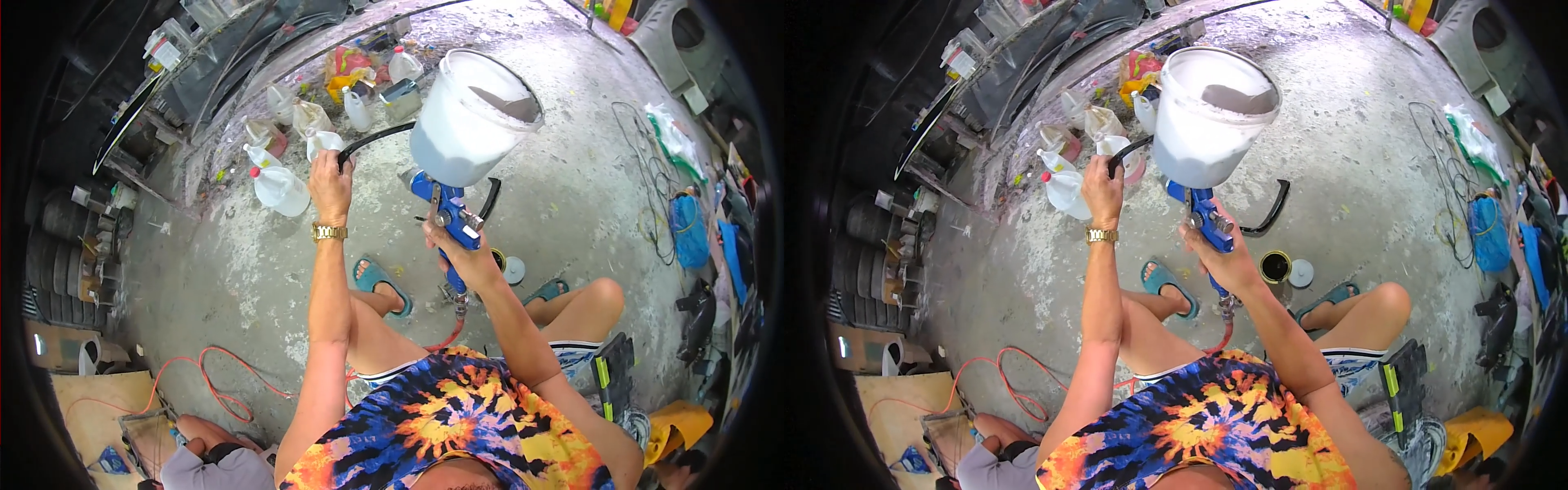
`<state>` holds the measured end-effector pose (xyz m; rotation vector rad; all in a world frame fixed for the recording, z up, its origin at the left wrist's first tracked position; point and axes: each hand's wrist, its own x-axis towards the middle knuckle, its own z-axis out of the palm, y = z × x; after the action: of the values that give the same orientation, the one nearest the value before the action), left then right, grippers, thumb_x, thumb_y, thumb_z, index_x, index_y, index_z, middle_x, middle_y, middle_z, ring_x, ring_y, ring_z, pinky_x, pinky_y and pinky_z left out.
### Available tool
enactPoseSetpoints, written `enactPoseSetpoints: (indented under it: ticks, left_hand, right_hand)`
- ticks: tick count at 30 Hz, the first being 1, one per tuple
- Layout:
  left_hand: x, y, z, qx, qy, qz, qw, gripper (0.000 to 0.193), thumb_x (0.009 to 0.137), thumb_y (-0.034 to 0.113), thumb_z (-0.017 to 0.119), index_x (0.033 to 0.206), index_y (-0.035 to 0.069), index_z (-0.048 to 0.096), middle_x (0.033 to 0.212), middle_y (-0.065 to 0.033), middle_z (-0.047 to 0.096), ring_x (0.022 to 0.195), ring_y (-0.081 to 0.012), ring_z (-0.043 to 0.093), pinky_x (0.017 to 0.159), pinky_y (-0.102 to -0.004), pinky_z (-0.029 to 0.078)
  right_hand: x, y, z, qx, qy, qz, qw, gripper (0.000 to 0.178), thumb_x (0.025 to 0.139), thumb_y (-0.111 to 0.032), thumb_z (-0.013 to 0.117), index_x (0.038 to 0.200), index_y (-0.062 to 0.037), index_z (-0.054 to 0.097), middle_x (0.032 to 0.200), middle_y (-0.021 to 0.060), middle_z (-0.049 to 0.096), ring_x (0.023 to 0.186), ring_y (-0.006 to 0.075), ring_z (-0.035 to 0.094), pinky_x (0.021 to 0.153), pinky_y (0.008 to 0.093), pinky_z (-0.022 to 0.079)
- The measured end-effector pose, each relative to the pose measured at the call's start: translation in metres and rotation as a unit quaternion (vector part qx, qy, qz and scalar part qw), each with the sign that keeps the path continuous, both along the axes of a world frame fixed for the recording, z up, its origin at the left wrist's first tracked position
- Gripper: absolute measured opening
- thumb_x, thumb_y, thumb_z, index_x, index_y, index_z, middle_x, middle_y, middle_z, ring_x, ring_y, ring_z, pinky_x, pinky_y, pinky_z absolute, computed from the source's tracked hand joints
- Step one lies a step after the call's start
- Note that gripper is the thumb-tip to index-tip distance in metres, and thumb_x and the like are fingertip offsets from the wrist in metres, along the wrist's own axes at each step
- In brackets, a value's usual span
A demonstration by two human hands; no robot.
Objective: Preparing a spray gun and automotive trim pieces for painting in a workshop.
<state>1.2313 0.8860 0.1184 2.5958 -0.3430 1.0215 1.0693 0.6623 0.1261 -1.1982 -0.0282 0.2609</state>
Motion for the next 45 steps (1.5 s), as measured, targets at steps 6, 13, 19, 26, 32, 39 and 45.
enactPoseSetpoints:
  ticks: [6, 13, 19, 26, 32, 39, 45]
  left_hand:
    - [0.0, 0.003, 0.0, -0.006, -0.011, 0.0, 1.0, 0.021, 0.077, 0.016, 0.07, 0.089, 0.004, 0.057, 0.085, -0.0113, 0.056, 0.084, -0.032, 0.056, 0.071, -0.0424, 0.045]
    - [0.002, 0.001, 0.0, 0.0, -0.027, -0.007, 1.0, 0.017, 0.078, 0.012, 0.067, 0.091, 0.005, 0.059, 0.085, -0.0097, 0.059, 0.08, -0.0306, 0.059, 0.068, -0.0396, 0.046]
    - [0.0, 0.007, -0.002, -0.018, -0.037, -0.017, 0.999, 0.016, 0.079, 0.012, 0.067, 0.09, 0.004, 0.06, 0.084, -0.0101, 0.059, 0.076, -0.03, 0.06, 0.066, -0.0378, 0.046]
    - [0.001, 0.015, -0.003, -0.066, -0.035, -0.034, 0.997, 0.015, 0.08, 0.011, 0.068, 0.089, 0.002, 0.061, 0.083, -0.0104, 0.06, 0.074, -0.0267, 0.06, 0.066, -0.0341, 0.047]
    - [0.001, 0.018, -0.006, -0.084, -0.031, -0.033, 0.995, 0.016, 0.079, 0.008, 0.069, 0.089, 0.0, 0.059, 0.08, -0.0109, 0.059, 0.072, -0.0276, 0.058, 0.066, -0.0345, 0.045]
    - [0.003, 0.025, -0.009, -0.115, -0.047, -0.057, 0.991, 0.017, 0.078, 0.006, 0.07, 0.09, -0.001, 0.059, 0.079, -0.0102, 0.059, 0.072, -0.0243, 0.058, 0.068, -0.0331, 0.045]
    - [0.007, 0.03, -0.015, -0.107, -0.031, -0.049, 0.993, 0.015, 0.079, 0.005, 0.069, 0.089, -0.001, 0.06, 0.076, -0.01, 0.06, 0.069, -0.021, 0.058, 0.066, -0.0309, 0.046]
  right_hand:
    - [-0.002, -0.007, -0.001, -0.005, 0.022, -0.142, 0.99, 0.043, 0.087, -0.02, 0.068, 0.122, -0.0054, 0.045, 0.088, 0.0003, 0.062, 0.069, 0.0039, 0.055, 0.046, 0.0208, 0.043]
    - [-0.009, 0.0, 0.002, 0.024, -0.014, -0.064, 0.998, 0.063, 0.088, -0.021, 0.066, 0.137, -0.0043, 0.03, 0.091, 0.0023, 0.064, 0.075, 0.0056, 0.06, 0.048, 0.021, 0.045]
    - [-0.007, -0.014, -0.003, 0.013, -0.001, -0.202, 0.979, 0.02, 0.089, -0.024, 0.065, 0.1, -0.0073, 0.059, 0.078, 0.0009, 0.06, 0.062, 0.0052, 0.052, 0.043, 0.0207, 0.039]
    - [-0.016, -0.035, 0.0, 0.006, 0.049, -0.183, 0.982, 0.025, 0.088, -0.023, 0.066, 0.104, -0.007, 0.055, 0.08, 0.0004, 0.063, 0.054, 0.0051, 0.052, 0.043, 0.0205, 0.041]
    - [-0.02, -0.028, 0.003, 0.048, -0.018, -0.159, 0.986, 0.022, 0.09, -0.027, 0.064, 0.101, -0.0076, 0.06, 0.078, 0.0016, 0.061, 0.056, 0.006, 0.051, 0.044, 0.0211, 0.041]
    - [-0.009, -0.043, -0.007, 0.055, 0.04, -0.256, 0.964, 0.031, 0.088, -0.023, 0.066, 0.112, -0.0092, 0.051, 0.076, -0.0005, 0.059, 0.065, 0.0047, 0.054, 0.042, 0.0207, 0.04]
    - [-0.017, -0.044, 0.002, 0.021, 0.02, -0.169, 0.985, 0.026, 0.089, -0.024, 0.064, 0.104, -0.0083, 0.051, 0.079, 0.0004, 0.059, 0.07, 0.0047, 0.056, 0.043, 0.0209, 0.041]
